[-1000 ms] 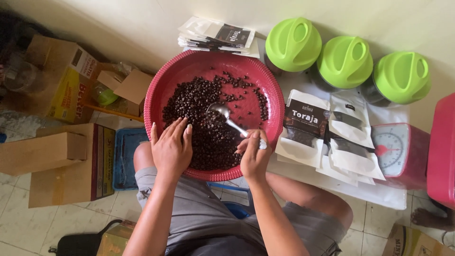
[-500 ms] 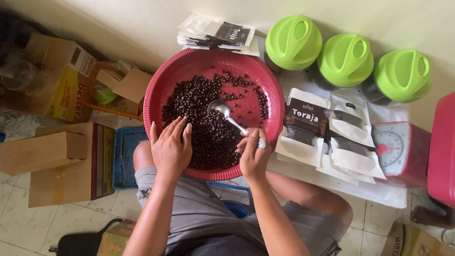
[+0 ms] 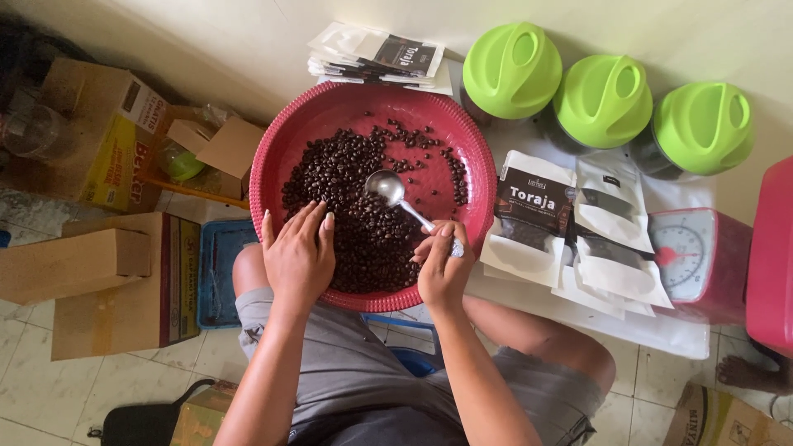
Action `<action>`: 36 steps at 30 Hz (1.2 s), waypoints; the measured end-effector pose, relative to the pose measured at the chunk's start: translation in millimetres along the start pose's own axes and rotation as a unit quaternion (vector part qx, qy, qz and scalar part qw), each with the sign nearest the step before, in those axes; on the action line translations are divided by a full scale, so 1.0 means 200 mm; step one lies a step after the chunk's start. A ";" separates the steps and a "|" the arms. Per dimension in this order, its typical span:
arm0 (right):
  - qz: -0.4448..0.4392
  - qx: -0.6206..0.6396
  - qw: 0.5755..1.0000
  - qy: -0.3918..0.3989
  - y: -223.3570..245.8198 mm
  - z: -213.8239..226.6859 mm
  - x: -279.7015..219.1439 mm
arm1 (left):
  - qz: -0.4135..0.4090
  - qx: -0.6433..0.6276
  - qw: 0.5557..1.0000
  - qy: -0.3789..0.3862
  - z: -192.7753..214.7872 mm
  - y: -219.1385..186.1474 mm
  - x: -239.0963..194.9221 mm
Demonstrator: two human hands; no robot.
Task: Transferring roasted coffee beans from a bowl into small bags using a spoon for packaging.
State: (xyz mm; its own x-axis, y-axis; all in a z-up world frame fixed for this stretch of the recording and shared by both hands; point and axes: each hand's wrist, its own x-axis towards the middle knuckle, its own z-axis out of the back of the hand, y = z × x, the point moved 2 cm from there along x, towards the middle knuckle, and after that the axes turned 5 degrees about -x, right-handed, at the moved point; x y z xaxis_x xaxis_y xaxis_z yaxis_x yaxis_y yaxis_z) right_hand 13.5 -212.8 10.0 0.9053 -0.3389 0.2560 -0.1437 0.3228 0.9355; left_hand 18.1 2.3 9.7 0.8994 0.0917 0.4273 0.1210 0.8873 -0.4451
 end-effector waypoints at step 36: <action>0.005 0.009 1.000 -0.021 -0.07 0.01 -0.02 | 0.012 -0.004 1.000 0.005 0.00 0.00 0.00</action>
State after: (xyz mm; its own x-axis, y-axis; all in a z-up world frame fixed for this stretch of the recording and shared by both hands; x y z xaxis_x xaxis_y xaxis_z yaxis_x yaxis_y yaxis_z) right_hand 11.6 -217.5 -3.5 0.8867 -0.3721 0.2745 -0.1595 0.3111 0.9369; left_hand 17.6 2.3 9.3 0.9060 0.1077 0.4092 0.1031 0.8817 -0.4603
